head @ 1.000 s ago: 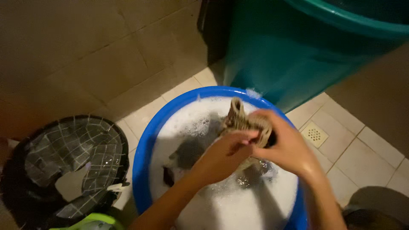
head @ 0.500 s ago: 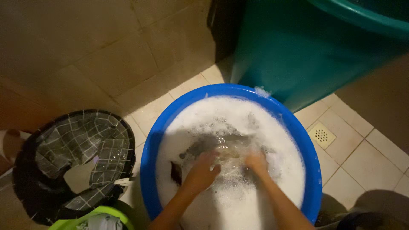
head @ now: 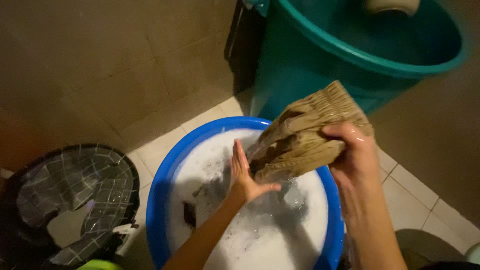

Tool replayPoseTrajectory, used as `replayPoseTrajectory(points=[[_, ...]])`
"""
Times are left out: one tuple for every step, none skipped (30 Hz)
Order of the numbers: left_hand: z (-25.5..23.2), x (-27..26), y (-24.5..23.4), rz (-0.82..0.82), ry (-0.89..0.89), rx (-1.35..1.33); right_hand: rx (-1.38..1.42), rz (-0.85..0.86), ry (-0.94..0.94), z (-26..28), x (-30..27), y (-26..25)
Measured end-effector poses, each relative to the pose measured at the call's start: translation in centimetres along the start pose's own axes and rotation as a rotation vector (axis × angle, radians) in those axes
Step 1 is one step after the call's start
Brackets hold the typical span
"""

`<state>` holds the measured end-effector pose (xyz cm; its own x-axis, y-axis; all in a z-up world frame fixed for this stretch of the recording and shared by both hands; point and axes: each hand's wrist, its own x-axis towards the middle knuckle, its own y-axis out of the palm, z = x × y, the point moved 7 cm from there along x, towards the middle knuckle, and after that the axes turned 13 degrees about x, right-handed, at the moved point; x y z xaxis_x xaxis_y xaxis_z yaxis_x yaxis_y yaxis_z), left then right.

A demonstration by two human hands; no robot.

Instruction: The person hand washes several garments in a blue basin filled with soapy water. They scrub, rinse, and wring out a yellow cloth, a black-and-white patterned item, a dark blue garment, and a gray piece, placing each on a small stool beside the basin.

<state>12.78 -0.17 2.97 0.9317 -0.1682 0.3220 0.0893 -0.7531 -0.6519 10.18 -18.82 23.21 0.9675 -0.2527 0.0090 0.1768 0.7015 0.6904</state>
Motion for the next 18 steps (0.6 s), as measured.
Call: replayPoseTrajectory(points=[[-0.6,0.9,0.0,-0.030,-0.026,-0.043,0.042,-0.021,0.005,1.2,-0.5,0.4],[-1.1,1.7,0.0,-0.058,-0.058,-0.141,0.086,-0.042,0.012,1.8,-1.1,0.4],[-1.6,2.3,0.0,-0.085,-0.089,-0.239,0.131,0.018,-0.060,2.8,-1.8,0.5],[-2.0,3.0,0.0,-0.110,-0.123,-0.337,0.177,0.076,-0.128,3.8,-3.0,0.2],[-1.9,4.1,0.5,-0.098,-0.223,-0.694,0.222,0.135,-0.196,4.6,-3.9,-0.5],[-1.9,5.1,1.1,-0.079,-0.326,-1.050,0.264,0.132,-0.209,4.6,-4.7,-1.9],[-2.2,5.7,1.5,-0.056,-0.430,-1.406,0.306,0.129,-0.222,4.7,-5.6,-3.6],[-2.2,6.2,0.5,-0.097,-0.432,-1.230,0.347,0.129,-0.236,4.8,-6.6,-5.4],[-2.3,6.5,-0.9,-0.137,-0.431,-1.054,0.376,-0.055,-0.233,3.7,-7.0,-8.4],[-2.7,7.0,-2.3,-0.175,-0.426,-0.880,0.403,-0.237,-0.230,1.6,-7.3,-11.2],[-3.9,7.7,-2.7,-0.155,-0.394,-1.069,0.363,-0.209,-0.196,-1.0,-7.4,-12.5],[-5.0,7.9,-3.1,-0.133,-0.365,-1.254,0.325,-0.183,-0.157,-4.2,-7.7,-13.7],[-6.2,7.9,-3.4,-0.109,-0.332,-1.440,0.419,-0.118,0.079,-8.9,-7.9,-14.2],[-7.1,7.3,-3.2,-0.048,-0.382,-1.465,0.220,-0.415,0.317,-13.4,-8.8,-17.0],[-8.1,6.1,-2.7,0.014,-0.433,-1.489,0.280,-0.456,0.523,-17.2,-9.8,-17.7],[-8.9,4.9,-2.3,0.077,-0.486,-1.511,0.340,-0.496,0.732,-20.1,-11.1,-18.0],[-9.7,4.3,-2.9,0.132,-0.374,-1.443,0.479,-0.231,0.738,-21.1,-10.9,-16.6],[-10.4,3.5,-3.3,0.187,-0.265,-1.374,0.610,0.034,0.735,-21.5,-11.3,-15.0]])
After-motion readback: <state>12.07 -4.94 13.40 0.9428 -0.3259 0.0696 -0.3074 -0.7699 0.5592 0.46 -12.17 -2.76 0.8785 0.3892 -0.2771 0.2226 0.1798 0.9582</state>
